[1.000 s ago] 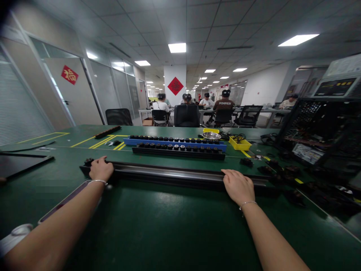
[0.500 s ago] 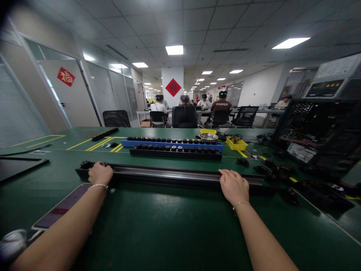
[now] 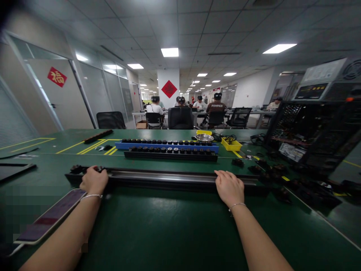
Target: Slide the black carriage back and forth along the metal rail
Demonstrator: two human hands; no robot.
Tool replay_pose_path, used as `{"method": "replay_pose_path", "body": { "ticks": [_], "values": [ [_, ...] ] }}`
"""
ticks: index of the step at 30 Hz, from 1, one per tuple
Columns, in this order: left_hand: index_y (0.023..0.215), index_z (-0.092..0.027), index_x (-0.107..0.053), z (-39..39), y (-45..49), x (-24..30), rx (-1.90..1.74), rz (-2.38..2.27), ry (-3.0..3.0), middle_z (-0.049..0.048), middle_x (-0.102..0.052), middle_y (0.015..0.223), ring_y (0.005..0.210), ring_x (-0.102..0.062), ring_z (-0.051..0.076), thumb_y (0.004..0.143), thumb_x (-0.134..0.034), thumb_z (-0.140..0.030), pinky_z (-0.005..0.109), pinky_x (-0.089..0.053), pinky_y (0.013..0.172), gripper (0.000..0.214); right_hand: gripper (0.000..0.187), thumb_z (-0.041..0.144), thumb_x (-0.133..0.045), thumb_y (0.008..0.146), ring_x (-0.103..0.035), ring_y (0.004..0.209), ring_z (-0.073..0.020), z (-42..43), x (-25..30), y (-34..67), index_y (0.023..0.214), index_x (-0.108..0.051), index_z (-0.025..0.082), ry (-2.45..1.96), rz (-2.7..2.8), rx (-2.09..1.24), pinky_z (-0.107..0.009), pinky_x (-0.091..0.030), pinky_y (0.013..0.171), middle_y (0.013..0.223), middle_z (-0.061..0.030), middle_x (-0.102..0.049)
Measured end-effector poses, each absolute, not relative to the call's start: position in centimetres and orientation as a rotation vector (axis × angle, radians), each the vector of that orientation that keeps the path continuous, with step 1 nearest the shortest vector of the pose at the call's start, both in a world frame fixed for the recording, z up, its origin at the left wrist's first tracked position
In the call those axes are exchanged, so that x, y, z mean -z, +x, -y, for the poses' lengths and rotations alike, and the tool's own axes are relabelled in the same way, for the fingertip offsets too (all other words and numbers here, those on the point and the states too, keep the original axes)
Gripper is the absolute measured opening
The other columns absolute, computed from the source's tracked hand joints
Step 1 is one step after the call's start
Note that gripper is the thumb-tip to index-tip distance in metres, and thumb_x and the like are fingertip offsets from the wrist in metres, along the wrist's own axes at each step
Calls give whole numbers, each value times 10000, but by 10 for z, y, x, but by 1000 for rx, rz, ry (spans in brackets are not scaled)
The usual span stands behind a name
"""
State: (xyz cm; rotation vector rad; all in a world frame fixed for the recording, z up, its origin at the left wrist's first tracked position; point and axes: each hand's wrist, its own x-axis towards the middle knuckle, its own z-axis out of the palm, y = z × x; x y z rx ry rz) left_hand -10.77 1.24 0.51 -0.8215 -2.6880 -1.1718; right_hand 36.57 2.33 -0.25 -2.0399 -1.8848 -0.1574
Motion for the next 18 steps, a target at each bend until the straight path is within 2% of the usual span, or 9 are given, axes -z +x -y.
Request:
{"method": "replay_pose_path", "body": {
  "ticks": [10, 18],
  "values": [
    [1130, -141, -530, -11, -105, -2, 1082, 2607, -924, 172, -630, 1052, 1039, -555, 332, 733, -512, -377, 448, -376, 892, 463, 459, 313, -240, 861, -421, 1198, -178, -23, 4, 363, 1183, -567, 312, -2020, 1857, 227, -400, -328, 967, 1264, 36, -550],
    [1125, -122, -534, -12, -102, 1, 1034, 2562, -1009, 173, -649, 991, 971, -585, 331, 721, -518, -394, 417, -402, 862, 487, 470, 330, -221, 869, -419, 1201, -187, -23, 4, 364, 1198, -555, 307, -2020, 1877, 193, -420, -328, 962, 1272, 25, -544]
  ]
}}
